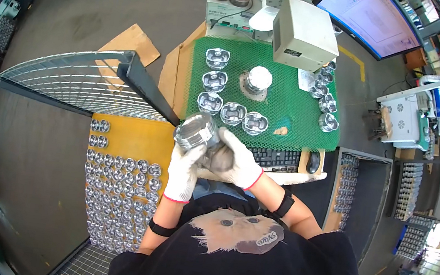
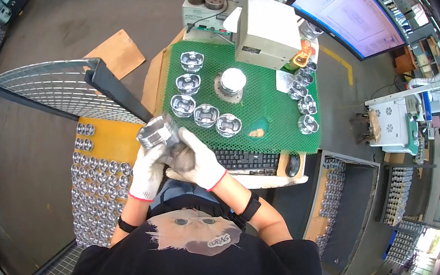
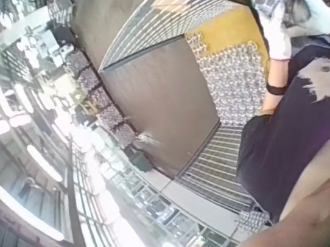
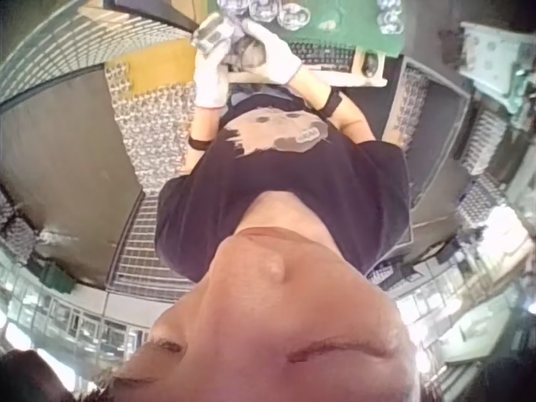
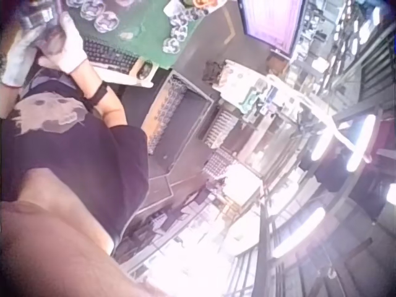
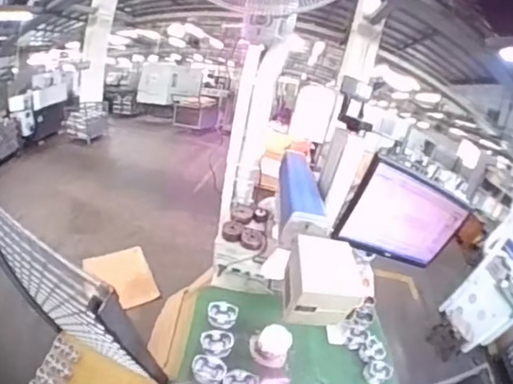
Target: Inspecting and sorting metal engine pistons using a gauging machine on a factory floor.
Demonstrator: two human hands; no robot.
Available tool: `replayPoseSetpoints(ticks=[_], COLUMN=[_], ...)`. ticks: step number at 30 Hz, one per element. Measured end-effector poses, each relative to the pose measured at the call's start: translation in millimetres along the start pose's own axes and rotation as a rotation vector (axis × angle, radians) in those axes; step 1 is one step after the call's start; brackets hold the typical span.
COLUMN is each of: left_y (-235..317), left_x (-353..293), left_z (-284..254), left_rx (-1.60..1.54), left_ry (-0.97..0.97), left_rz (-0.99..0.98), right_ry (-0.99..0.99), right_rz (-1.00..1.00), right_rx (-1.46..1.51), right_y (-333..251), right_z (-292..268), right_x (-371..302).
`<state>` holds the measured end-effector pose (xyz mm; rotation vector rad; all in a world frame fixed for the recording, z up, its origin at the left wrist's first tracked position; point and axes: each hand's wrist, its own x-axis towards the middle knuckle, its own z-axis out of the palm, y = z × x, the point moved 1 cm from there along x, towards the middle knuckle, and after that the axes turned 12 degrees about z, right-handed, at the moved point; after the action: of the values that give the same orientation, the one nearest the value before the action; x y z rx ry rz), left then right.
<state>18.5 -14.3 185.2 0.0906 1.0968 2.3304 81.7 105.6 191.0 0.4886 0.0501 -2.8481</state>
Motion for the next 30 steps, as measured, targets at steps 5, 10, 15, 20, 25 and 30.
replayPoseSetpoints(ticks=[5, 10, 15, 20, 25, 30], left_y=[3.2, -8.0, -61.9, -57.5, -137.5, -218.9], left_x=[23.5, 11.7, 44.3, 141.1, 214.6, 242.5], left_z=[-19.7, 43.6, 11.2, 45.1, 66.8, 42.4], left_rx=[0.858, 1.406, 1.371, 1.74, 1.785, 1.463], left_ry=[-0.075, -0.354, -0.993, -0.32, -0.53, -0.636], left_rz=[0.337, 0.494, -0.334, 0.614, 0.481, 0.558], right_ry=[0.439, 0.398, 0.343, 0.625, 0.637, 0.626], right_rz=[-0.13, -0.375, -0.03, -0.428, -0.499, -0.505], right_rx=[-1.026, -1.796, -0.496, 0.261, 0.28, 0.231], right_y=[-45.5, -59.2, -68.3, -86.9, -120.2, -140.8], right_z=[-15.6, 5.0, -128.7, -142.4, -148.3, -145.0], right_x=[-26.5, -47.9, -89.9, -160.0, -179.6, -182.7])
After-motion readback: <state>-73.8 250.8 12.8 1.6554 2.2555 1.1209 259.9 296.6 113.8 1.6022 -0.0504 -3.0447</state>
